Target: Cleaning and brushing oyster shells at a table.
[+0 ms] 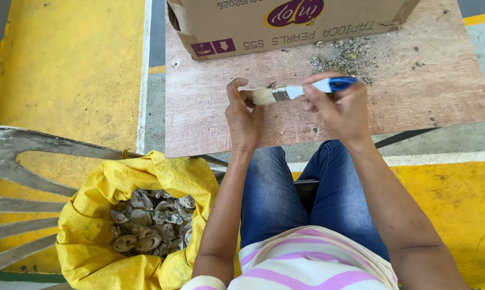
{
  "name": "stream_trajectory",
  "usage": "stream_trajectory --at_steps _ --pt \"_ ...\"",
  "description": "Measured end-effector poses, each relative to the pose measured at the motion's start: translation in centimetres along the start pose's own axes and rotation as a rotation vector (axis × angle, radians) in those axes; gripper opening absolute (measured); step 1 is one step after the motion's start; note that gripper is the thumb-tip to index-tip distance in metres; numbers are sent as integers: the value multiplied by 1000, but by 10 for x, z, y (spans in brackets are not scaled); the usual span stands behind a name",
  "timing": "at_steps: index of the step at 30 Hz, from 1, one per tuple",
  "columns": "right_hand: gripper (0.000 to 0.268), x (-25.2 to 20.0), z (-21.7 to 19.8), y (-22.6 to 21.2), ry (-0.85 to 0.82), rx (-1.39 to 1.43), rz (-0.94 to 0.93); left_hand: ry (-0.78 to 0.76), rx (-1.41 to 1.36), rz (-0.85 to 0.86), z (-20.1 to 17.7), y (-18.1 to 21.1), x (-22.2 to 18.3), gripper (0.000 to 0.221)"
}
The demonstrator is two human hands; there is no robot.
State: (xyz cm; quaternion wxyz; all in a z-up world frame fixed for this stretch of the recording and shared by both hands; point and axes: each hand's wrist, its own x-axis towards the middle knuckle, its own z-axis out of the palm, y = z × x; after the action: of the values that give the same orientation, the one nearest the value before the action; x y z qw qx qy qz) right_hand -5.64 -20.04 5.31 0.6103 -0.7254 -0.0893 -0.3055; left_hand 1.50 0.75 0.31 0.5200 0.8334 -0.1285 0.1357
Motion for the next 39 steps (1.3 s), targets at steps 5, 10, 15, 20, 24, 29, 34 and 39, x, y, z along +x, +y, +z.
stream_trajectory --at_steps 5,10,15,20,24,29,34,39 --pt "19 26 7 13 60 -341 -14 -15 -7 -172 -28 27 4 57" --pt "14 13 59 28 6 92 60 78 48 -159 -53 35 -2 48" --pt "13 6 37 37 154 -204 14 27 -80 -182 -42 21 -7 43" --pt "14 1 12 0 157 157 -17 4 -154 -27 -28 20 -3 45" --pt "17 -4 8 24 2 -54 80 -37 -73 -88 -38 25 -4 46" --pt "20 0 12 13 108 48 14 -108 -83 -144 -46 23 -1 41" --pt "19 3 15 28 75 -359 11 -86 32 -231 -44 21 10 39" --pt "21 -16 17 9 77 -11 -24 -25 -10 -272 -41 -1 17 17"
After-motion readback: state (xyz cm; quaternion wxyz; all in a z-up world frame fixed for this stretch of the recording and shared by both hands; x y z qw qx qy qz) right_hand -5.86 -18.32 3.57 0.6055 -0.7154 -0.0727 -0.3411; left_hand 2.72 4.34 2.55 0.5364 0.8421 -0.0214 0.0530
